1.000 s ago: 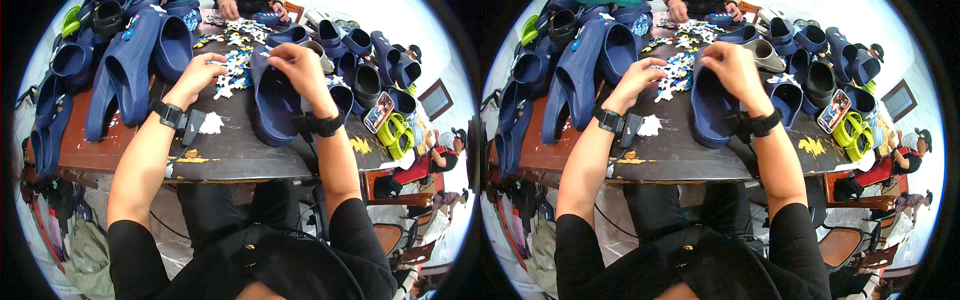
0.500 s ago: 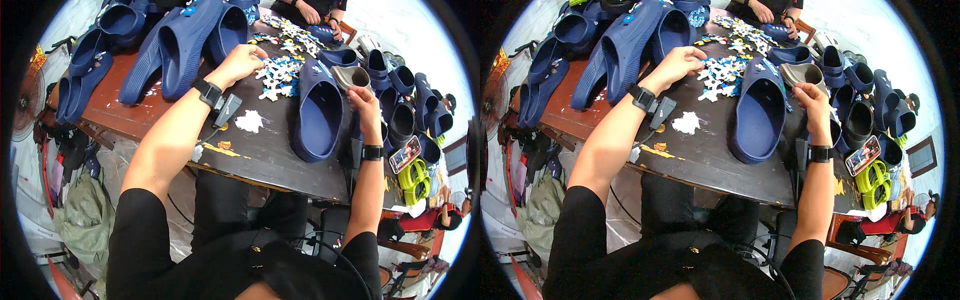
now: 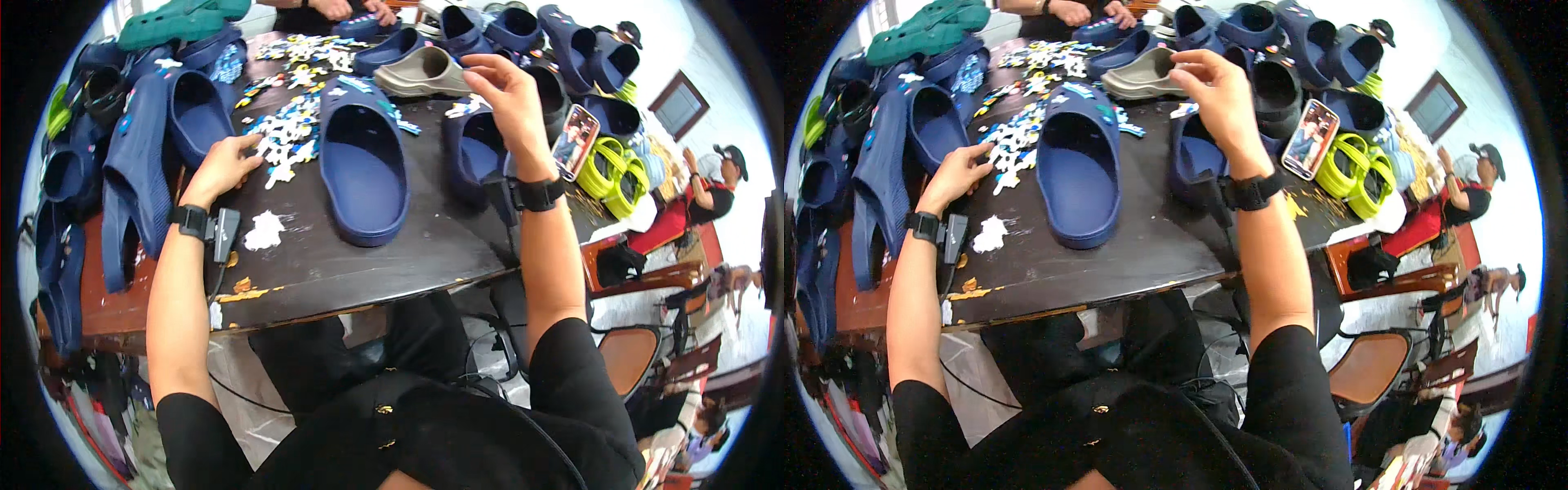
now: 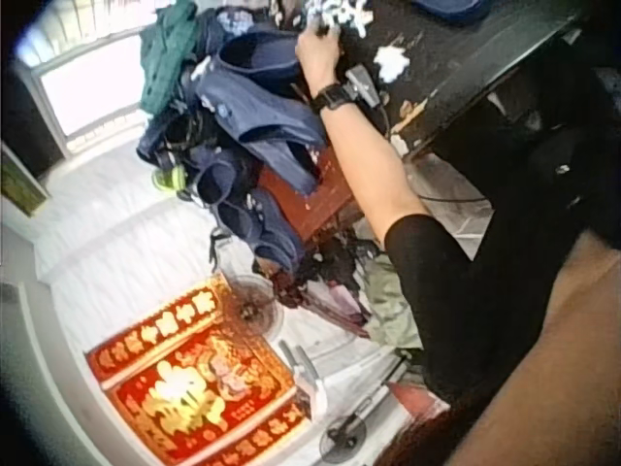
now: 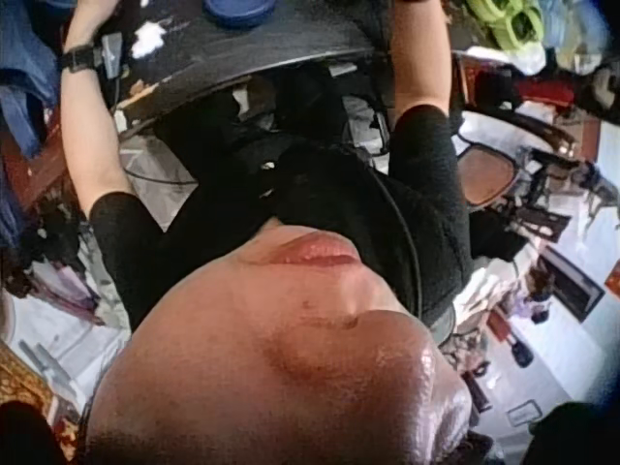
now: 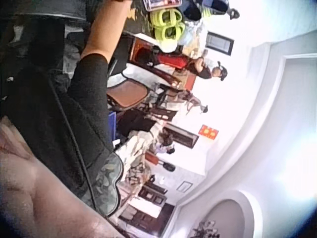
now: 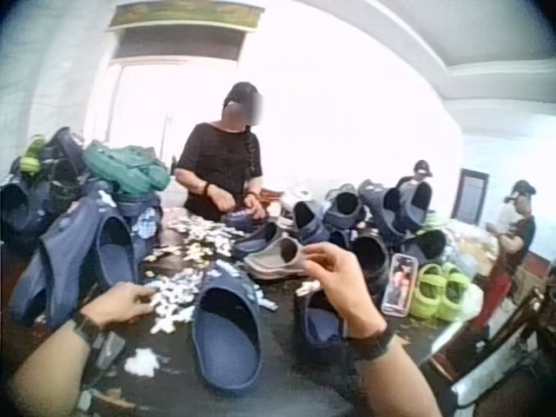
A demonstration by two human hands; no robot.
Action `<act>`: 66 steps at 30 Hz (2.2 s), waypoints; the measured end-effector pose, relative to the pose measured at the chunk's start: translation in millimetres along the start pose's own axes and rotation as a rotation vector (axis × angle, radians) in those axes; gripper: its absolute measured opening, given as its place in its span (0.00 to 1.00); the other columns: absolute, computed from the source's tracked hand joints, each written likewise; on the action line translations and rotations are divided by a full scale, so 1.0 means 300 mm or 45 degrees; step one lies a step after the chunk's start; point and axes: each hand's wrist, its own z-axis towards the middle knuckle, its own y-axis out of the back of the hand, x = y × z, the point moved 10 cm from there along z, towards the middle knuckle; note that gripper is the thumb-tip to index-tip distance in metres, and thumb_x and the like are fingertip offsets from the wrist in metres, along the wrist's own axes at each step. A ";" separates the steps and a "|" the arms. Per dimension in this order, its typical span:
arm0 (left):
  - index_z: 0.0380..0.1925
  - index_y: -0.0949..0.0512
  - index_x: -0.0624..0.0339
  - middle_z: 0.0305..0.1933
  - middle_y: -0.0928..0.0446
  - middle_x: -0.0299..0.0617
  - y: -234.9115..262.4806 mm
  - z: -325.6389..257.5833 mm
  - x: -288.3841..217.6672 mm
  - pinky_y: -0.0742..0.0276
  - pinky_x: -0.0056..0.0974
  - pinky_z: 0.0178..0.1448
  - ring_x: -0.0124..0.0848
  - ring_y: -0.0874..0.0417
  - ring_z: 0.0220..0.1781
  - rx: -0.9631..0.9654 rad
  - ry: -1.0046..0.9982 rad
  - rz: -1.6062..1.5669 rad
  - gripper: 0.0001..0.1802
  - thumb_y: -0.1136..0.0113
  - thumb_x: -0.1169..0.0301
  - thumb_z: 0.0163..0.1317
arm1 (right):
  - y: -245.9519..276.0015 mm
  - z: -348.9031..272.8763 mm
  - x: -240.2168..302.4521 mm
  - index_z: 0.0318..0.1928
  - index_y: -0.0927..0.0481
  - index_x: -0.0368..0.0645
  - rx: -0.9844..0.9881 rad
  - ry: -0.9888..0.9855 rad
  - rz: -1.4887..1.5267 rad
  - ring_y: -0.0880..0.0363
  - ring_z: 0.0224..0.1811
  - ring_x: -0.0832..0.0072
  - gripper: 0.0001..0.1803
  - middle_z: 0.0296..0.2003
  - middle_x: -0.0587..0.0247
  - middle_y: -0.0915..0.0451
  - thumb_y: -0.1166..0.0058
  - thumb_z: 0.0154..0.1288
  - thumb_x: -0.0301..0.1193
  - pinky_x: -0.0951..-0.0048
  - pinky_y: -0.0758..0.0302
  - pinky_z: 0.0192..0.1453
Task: Insert various decorative charms into the holes of plastic clogs.
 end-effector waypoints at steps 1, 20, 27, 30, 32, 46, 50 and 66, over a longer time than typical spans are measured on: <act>0.61 0.24 0.58 0.17 0.24 0.41 -0.003 0.001 0.002 0.26 0.35 0.25 0.26 0.23 0.16 0.013 0.027 0.015 0.25 0.38 0.70 0.63 | 0.085 -0.017 0.020 0.51 0.17 0.39 -0.045 0.056 -0.295 0.18 0.40 0.78 0.15 0.37 0.60 0.14 0.39 0.64 0.28 0.75 0.23 0.48; 0.38 0.20 0.69 0.19 0.22 0.41 0.030 0.001 -0.003 0.27 0.32 0.22 0.26 0.21 0.17 -0.133 0.026 -0.039 0.12 0.32 0.75 0.56 | 0.923 -0.269 -0.373 0.68 0.32 0.76 -0.327 -0.390 -2.114 0.40 0.68 0.46 0.28 0.69 0.49 0.40 0.48 0.68 0.41 0.36 0.37 0.64; 0.37 0.21 0.68 0.19 0.22 0.42 0.030 -0.011 0.003 0.27 0.33 0.22 0.26 0.21 0.17 -0.124 0.071 -0.091 0.11 0.33 0.75 0.56 | 0.905 -0.285 -0.351 0.67 0.31 0.76 -0.326 -0.335 -2.116 0.40 0.69 0.49 0.28 0.68 0.50 0.39 0.48 0.68 0.40 0.39 0.37 0.65; 0.37 0.21 0.68 0.19 0.22 0.42 0.032 -0.012 0.001 0.27 0.33 0.22 0.26 0.21 0.18 -0.132 0.058 -0.089 0.11 0.34 0.74 0.56 | 0.900 -0.300 -0.338 0.64 0.26 0.74 -0.324 -0.276 -2.073 0.40 0.68 0.51 0.25 0.67 0.51 0.37 0.47 0.67 0.37 0.43 0.37 0.66; 0.38 0.21 0.68 0.19 0.22 0.42 0.031 -0.012 0.002 0.27 0.33 0.22 0.26 0.21 0.18 -0.138 0.048 -0.107 0.11 0.34 0.75 0.56 | 0.908 -0.310 -0.334 0.63 0.24 0.72 -0.329 -0.268 -2.043 0.39 0.68 0.51 0.24 0.66 0.51 0.36 0.47 0.67 0.36 0.44 0.37 0.66; 0.38 0.19 0.69 0.19 0.22 0.41 0.034 -0.016 0.007 0.27 0.32 0.22 0.26 0.22 0.18 -0.119 0.053 -0.108 0.11 0.35 0.74 0.56 | 0.910 -0.337 -0.306 0.58 0.19 0.65 -0.324 0.022 -1.941 0.36 0.63 0.51 0.22 0.63 0.46 0.31 0.46 0.64 0.31 0.54 0.40 0.70; 0.38 0.19 0.68 0.19 0.22 0.41 0.038 -0.013 0.009 0.28 0.32 0.22 0.26 0.22 0.18 -0.144 0.022 -0.082 0.11 0.35 0.74 0.56 | 0.884 -0.348 -0.293 0.57 0.18 0.68 -0.284 0.053 -1.961 0.38 0.66 0.51 0.21 0.66 0.49 0.33 0.44 0.64 0.34 0.54 0.42 0.71; 0.39 0.20 0.69 0.21 0.22 0.40 0.032 -0.016 0.011 0.28 0.32 0.22 0.25 0.23 0.19 -0.091 0.059 -0.059 0.11 0.35 0.75 0.58 | 0.847 -0.364 -0.303 0.54 0.16 0.73 -0.165 0.003 -2.095 0.40 0.70 0.51 0.18 0.70 0.55 0.36 0.42 0.63 0.40 0.53 0.44 0.73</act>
